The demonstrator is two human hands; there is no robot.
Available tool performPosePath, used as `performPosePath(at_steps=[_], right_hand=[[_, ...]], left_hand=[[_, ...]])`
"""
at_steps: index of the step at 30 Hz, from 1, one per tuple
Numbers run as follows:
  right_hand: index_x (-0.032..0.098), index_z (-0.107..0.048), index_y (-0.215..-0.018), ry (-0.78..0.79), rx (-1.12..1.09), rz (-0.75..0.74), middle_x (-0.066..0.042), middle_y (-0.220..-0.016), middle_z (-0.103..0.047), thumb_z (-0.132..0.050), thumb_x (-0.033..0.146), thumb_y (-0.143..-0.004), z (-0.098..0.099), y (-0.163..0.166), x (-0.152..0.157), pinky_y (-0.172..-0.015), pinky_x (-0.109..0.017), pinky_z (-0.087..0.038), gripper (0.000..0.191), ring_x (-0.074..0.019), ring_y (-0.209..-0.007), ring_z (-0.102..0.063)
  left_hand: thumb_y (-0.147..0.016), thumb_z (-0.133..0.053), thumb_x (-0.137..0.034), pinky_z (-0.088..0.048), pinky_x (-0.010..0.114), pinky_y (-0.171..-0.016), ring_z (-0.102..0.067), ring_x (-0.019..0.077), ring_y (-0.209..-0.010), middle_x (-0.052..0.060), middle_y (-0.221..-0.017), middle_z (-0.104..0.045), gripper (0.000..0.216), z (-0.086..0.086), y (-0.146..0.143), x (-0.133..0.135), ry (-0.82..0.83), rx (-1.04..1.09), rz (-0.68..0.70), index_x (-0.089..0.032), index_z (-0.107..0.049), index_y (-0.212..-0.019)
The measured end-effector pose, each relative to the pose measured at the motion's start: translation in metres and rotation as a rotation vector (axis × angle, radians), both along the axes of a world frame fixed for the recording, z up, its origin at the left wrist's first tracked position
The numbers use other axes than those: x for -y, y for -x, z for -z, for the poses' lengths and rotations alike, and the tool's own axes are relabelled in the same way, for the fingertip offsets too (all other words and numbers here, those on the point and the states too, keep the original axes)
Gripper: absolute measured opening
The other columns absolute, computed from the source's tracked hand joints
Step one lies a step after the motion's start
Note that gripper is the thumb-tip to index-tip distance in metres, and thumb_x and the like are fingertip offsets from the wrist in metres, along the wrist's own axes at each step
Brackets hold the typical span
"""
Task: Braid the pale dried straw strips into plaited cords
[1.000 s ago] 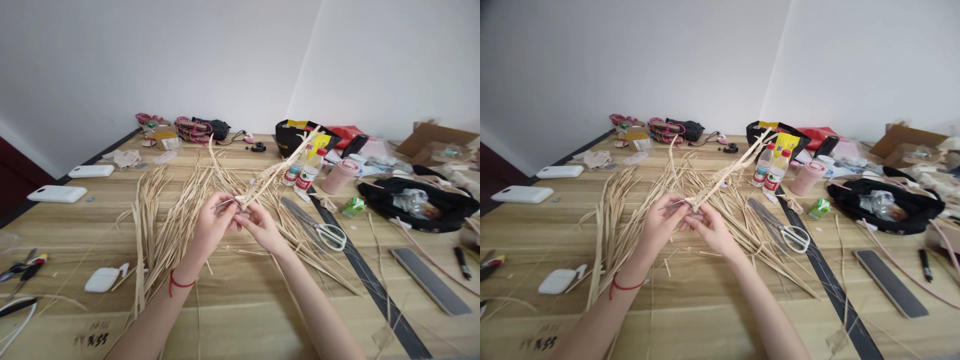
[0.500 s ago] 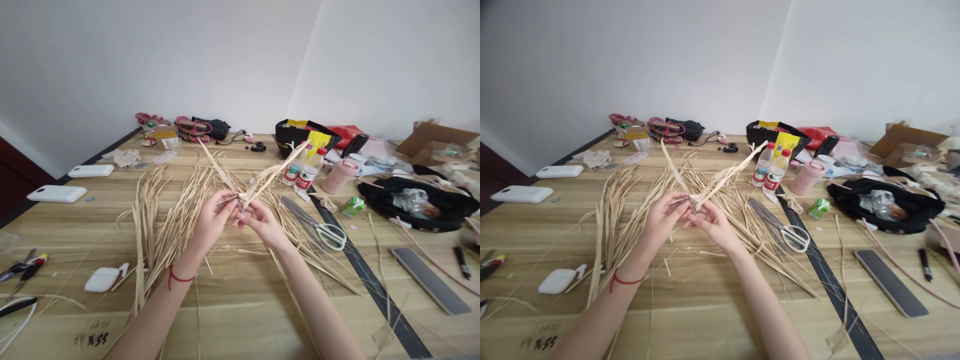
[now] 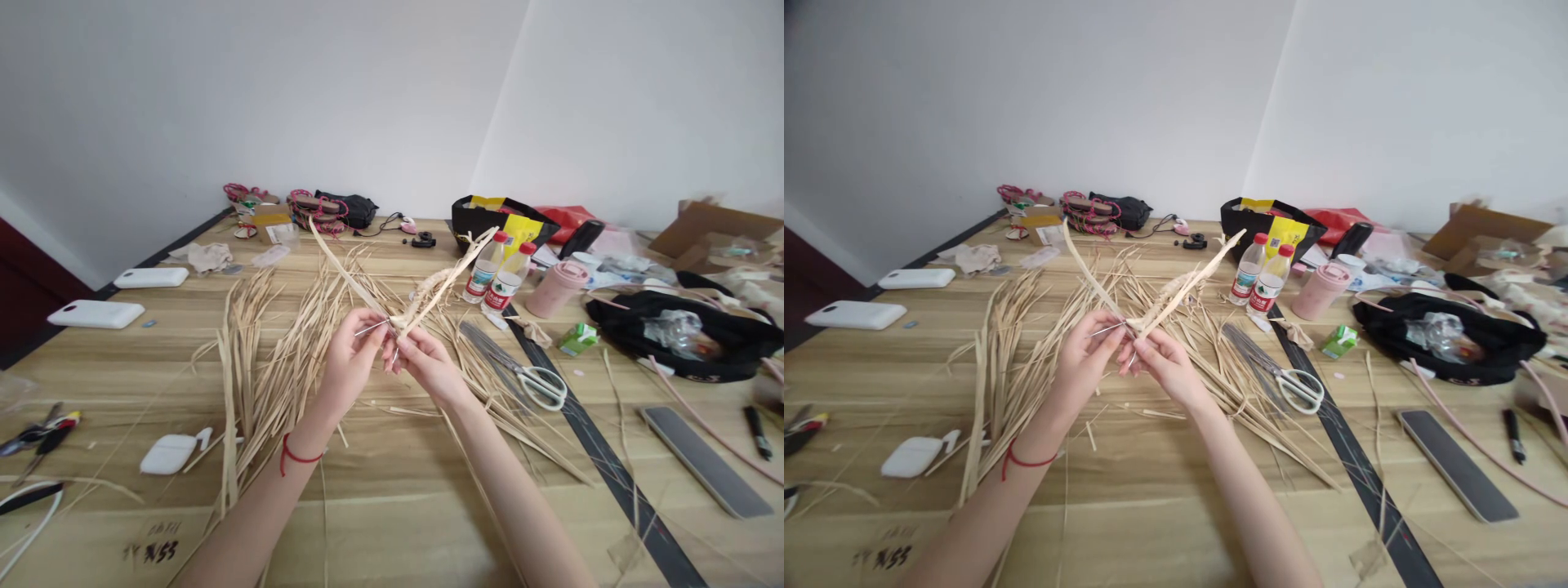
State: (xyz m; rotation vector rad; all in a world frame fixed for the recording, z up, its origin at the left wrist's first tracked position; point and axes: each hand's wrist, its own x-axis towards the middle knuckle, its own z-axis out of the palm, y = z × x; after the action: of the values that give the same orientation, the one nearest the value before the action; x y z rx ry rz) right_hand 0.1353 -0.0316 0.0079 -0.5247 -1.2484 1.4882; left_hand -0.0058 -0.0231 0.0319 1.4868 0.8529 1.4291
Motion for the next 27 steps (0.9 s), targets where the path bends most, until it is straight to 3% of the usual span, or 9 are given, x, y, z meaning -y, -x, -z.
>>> performPosePath(at_steps=[5, 10, 13, 21, 27], right_hand=[[0.018, -0.061, -0.104, -0.009, 0.062, 0.035, -0.003, -0.083, -0.065, -0.060, 0.038, -0.085, -0.0025, 0.0004, 0.0014, -0.060, -0.025, -0.044, 0.027, -0.0125, -0.066, -0.061], [0.019, -0.061, -0.103, -0.051, 0.095, 0.059, -0.003, -0.082, -0.066, -0.059, 0.039, -0.086, -0.0022, 0.0002, 0.0009, -0.060, -0.025, -0.044, 0.027, -0.0132, -0.067, -0.062], [0.018, -0.061, -0.105, -0.056, 0.128, 0.072, -0.003, -0.082, -0.067, -0.059, 0.041, -0.085, -0.0014, -0.0008, 0.0006, -0.061, -0.026, -0.045, 0.030, -0.0133, -0.066, -0.062], [0.018, -0.060, -0.104, -0.022, 0.053, -0.005, -0.002, -0.080, -0.065, -0.062, 0.040, -0.083, 0.0008, -0.0014, -0.0002, -0.058, -0.025, -0.042, 0.030, -0.0123, -0.063, -0.060], [0.016, -0.059, -0.092, 0.135, -0.033, -0.051, 0.001, -0.065, -0.059, -0.064, 0.047, -0.079, 0.0058, 0.0002, -0.0033, -0.047, -0.023, -0.037, 0.034, -0.0089, -0.048, -0.048]], left_hand=[[-0.079, -0.065, -0.027, -0.056, 0.025, -0.068, -0.066, 0.0146, -0.079, 0.004, -0.087, -0.064, 0.015, -0.0062, -0.0004, 0.0029, 0.002, -0.007, -0.045, -0.018, -0.058, -0.089], [-0.077, -0.066, -0.025, -0.056, 0.024, -0.060, -0.066, 0.0151, -0.073, 0.004, -0.082, -0.065, 0.014, -0.0100, 0.0012, 0.0040, 0.001, -0.010, -0.050, -0.017, -0.058, -0.086], [-0.076, -0.066, -0.025, -0.057, 0.026, -0.063, -0.067, 0.0158, -0.076, 0.004, -0.085, -0.066, 0.015, -0.0082, 0.0025, 0.0029, -0.010, 0.007, -0.049, -0.017, -0.058, -0.086], [-0.079, -0.063, -0.022, -0.057, 0.025, -0.062, -0.067, 0.0157, -0.078, 0.004, -0.088, -0.065, 0.010, -0.0076, 0.0031, 0.0064, -0.036, -0.040, -0.046, -0.018, -0.059, -0.087], [-0.080, -0.062, -0.020, -0.057, 0.026, -0.075, -0.063, 0.0148, -0.088, 0.007, -0.104, -0.057, 0.008, -0.0083, 0.0021, 0.0070, -0.254, -0.197, -0.147, -0.017, -0.062, -0.087]])
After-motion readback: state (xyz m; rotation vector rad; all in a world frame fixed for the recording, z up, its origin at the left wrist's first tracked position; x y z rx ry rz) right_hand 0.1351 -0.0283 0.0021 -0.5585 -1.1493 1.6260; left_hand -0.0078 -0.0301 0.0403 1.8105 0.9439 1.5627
